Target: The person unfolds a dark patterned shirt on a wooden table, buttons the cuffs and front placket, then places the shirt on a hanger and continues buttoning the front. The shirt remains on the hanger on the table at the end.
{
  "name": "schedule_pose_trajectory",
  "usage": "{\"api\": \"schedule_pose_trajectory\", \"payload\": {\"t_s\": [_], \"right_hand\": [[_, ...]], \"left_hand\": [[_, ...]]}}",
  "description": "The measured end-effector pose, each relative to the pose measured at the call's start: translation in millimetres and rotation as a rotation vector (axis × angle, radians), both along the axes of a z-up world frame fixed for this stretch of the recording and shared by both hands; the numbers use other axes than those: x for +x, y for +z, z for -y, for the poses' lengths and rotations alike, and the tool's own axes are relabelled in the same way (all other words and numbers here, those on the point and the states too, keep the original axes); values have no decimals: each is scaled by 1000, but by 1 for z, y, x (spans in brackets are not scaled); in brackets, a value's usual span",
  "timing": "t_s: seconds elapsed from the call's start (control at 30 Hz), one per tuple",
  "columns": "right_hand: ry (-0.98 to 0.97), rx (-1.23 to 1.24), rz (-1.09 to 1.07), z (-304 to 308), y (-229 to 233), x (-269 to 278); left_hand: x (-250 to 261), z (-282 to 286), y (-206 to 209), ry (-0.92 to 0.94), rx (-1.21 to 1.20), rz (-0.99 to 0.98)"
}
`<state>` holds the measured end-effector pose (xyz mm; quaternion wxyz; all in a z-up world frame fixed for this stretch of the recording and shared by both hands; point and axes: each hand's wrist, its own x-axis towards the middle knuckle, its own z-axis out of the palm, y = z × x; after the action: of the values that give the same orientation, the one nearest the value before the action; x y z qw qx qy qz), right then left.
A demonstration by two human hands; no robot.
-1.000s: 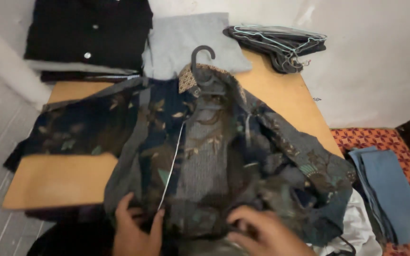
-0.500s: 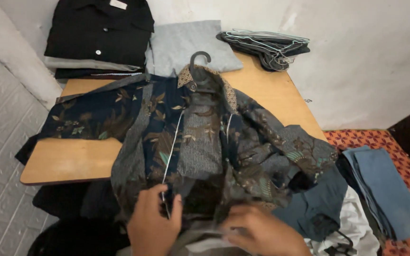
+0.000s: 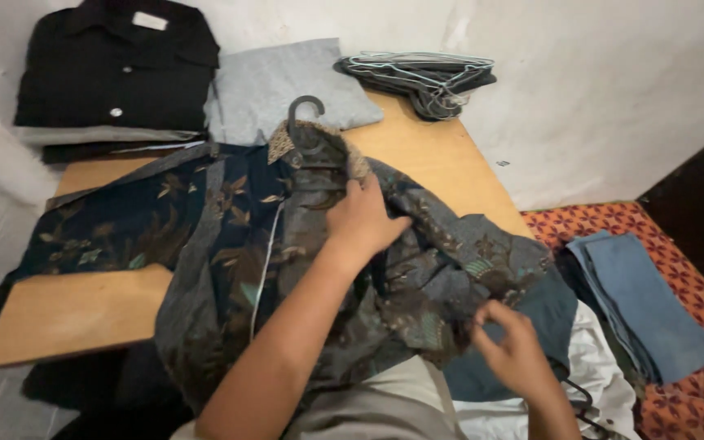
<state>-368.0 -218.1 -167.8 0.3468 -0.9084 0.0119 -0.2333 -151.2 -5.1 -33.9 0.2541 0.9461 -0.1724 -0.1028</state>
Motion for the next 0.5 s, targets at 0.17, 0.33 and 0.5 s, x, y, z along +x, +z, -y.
{"api": "schedule_pose_trajectory", "payload": {"t_s": [0.17,0.33,0.5], "right_hand": [[-434,-113,-183,-29,50,-54],[173,169,-377,-66,80,-71],[197,-86,-173,-42,84,-2]], "left_hand": [[56,25,-33,35,69,180],[58,-5,-11,330,-790,428],[116,-68,-55,519,-688,84]]}}
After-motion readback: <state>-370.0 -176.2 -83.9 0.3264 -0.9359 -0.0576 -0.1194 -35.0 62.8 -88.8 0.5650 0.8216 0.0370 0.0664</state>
